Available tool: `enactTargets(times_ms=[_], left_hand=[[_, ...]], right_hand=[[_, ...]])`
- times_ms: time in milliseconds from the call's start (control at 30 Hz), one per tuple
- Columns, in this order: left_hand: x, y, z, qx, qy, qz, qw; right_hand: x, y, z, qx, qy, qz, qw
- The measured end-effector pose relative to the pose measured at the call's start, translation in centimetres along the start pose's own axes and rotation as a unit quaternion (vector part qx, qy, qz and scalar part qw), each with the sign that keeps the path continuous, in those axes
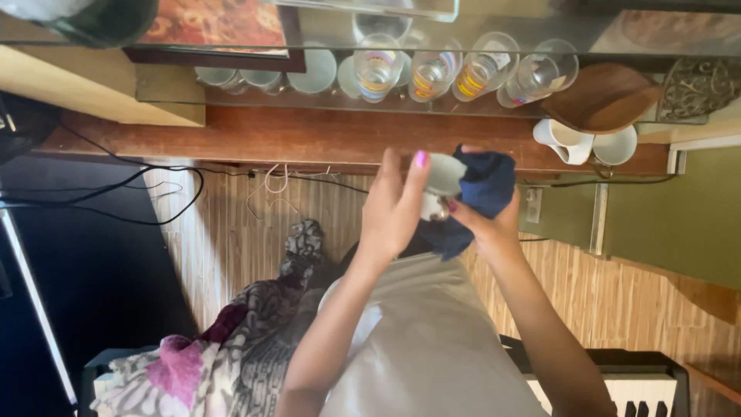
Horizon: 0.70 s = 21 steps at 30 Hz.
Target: Wiping and cleaning various cups and glasses with a dry cloth in a service area.
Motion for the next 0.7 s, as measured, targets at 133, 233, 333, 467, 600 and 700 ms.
enactTargets(times_ms=[133, 233, 333, 467, 600, 700], left_hand=[[2.1, 0.3, -1.5, -0.020, 0.092, -0.078, 0.992], [0.8, 2.1, -1.6, 0.012, 0.012, -0.089, 0.996], [-2.5, 3.8, -1.2, 0.075, 0.037, -0.176, 0.981], [-6.7, 4.1, 0.2, 0.111, -0.034, -0.288, 0.951], [-5.6, 2.5, 0.6, 0.113, -0.119, -0.277, 0.947], [-7.6, 2.6, 0.3, 0.107, 0.000, -0.189, 0.976]], right_hand=[[-0.6, 0.5, 0.0, 0.062, -0.028, -0.131, 0.989], [-1.2, 1.8, -0.4, 0.064, -0.038, -0.189, 0.979], [-1.2, 2.2, -0.9, 0.084, -0.160, -0.317, 0.931], [-2.5, 2.9, -1.5, 0.057, -0.204, -0.351, 0.912], [0.7, 1.2, -1.6, -0.002, -0.112, -0.127, 0.986], [8.6, -5.2, -1.3, 0.105, 0.051, -0.147, 0.982]])
Point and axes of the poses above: each hand's wrist, its own z-axis towards the middle knuckle, its own y-axis out of the palm, x = y × z, the point moved 1 cm from there along z, towards the middle knuckle, and after that the axes turned 11 degrees about y, right-handed, at the moved point
